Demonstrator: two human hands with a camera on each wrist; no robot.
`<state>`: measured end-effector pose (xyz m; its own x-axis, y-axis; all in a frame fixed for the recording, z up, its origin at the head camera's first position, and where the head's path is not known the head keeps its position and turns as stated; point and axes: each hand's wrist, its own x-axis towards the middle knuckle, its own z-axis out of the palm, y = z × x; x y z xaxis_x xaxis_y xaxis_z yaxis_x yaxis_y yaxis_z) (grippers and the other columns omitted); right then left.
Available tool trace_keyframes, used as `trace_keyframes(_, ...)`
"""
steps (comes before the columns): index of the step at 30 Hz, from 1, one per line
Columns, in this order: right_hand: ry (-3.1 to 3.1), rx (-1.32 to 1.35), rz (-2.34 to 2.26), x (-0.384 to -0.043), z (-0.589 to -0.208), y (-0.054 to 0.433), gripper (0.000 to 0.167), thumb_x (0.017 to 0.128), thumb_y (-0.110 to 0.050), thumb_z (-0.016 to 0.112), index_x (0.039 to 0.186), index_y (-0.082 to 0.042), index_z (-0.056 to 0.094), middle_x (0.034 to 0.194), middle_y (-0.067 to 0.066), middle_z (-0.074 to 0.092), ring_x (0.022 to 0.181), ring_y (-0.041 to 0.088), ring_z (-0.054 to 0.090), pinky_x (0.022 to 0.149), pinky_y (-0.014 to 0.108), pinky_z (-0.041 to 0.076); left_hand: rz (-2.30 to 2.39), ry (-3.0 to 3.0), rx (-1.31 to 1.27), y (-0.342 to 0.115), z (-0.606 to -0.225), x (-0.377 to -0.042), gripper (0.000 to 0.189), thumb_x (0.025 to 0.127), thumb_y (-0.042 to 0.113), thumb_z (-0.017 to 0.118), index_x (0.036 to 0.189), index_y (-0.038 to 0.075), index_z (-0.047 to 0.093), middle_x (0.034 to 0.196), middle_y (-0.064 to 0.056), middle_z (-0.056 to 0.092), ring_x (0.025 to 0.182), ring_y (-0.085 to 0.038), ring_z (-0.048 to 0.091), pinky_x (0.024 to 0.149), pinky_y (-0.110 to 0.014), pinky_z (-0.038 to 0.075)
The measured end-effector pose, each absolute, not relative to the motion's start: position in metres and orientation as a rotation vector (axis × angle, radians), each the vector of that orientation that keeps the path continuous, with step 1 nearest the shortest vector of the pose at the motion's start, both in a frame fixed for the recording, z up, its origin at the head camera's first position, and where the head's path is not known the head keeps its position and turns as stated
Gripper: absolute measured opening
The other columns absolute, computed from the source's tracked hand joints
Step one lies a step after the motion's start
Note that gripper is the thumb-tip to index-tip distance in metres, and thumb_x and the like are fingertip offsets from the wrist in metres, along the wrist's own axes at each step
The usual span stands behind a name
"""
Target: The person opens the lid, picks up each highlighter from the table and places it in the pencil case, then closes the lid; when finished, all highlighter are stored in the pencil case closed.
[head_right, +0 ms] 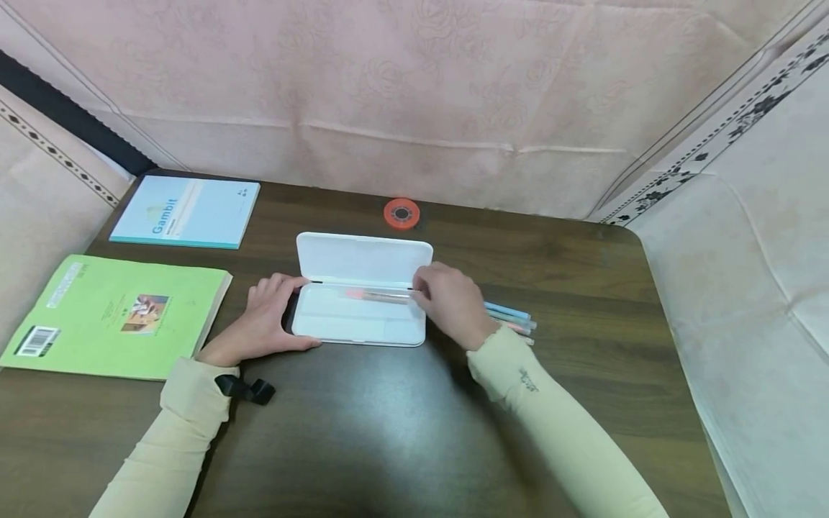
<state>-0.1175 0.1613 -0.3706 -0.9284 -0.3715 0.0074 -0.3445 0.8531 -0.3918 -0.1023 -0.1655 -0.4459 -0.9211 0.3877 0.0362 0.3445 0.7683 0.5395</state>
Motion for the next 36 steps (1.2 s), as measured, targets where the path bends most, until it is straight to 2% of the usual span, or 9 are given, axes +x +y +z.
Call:
trace_keyframes(7,3.0,-0.536,-0.74,-0.12,-0.357,0.227,0.006,0.092,-0.018,0.07,0.096,-0.014,0.072,0.09,0.001,0.068,0.076,0.013,0.06,0.07,0.033,0.049,0.861,2.87,0.58,-0.166,-0.445,-0.102,0.099,0.063,0.054,0.086,0.14,0.01,0.041,0.122,-0.013,0.045,0.109,-0.03,0.035,0.087,-0.044,0.023)
trace_keyframes(13,2.907,-0.438,-0.672,-0.118,-0.368,0.281,0.01,0.093,-0.017,0.068,0.099,-0.011,0.072,0.097,0.007,0.07,0.082,0.018,0.062,0.075,0.039,0.051,0.857,2.875,0.579,-0.166,-0.446,-0.102,0.099,0.063,0.053,0.086,0.14,0.011,0.041,0.122,-0.013,0.045,0.11,-0.03,0.036,0.087,-0.045,0.023)
trace_keyframes(17,2.837,-0.404,-0.658,-0.115,-0.379,0.303,0.012,0.094,-0.022,0.068,0.099,-0.012,0.073,0.097,0.006,0.069,0.082,0.016,0.061,0.073,0.036,0.049,0.857,2.882,0.602,-0.166,-0.447,-0.102,0.1,0.063,0.053,0.086,0.14,0.01,0.041,0.121,-0.014,0.045,0.107,-0.03,0.036,0.085,-0.044,0.023)
trace_keyframes(25,2.83,-0.456,-0.618,-0.118,-0.395,0.316,0.006,0.091,-0.012,0.069,0.095,-0.011,0.074,0.09,0.003,0.068,0.077,0.015,0.059,0.069,0.033,0.048,0.853,2.899,0.619,-0.165,-0.446,-0.102,0.101,0.062,0.053,0.086,0.14,0.01,0.04,0.12,-0.014,0.044,0.105,-0.03,0.037,0.086,-0.045,0.023)
trace_keyframes(36,2.83,-0.49,-0.608,-0.122,-0.398,0.313,0.006,0.09,-0.009,0.071,0.095,-0.01,0.073,0.088,0.003,0.067,0.077,0.016,0.059,0.069,0.033,0.048,0.857,2.887,0.599,-0.165,-0.446,-0.102,0.1,0.062,0.053,0.086,0.141,0.01,0.04,0.12,-0.014,0.044,0.107,-0.031,0.036,0.087,-0.045,0.023)
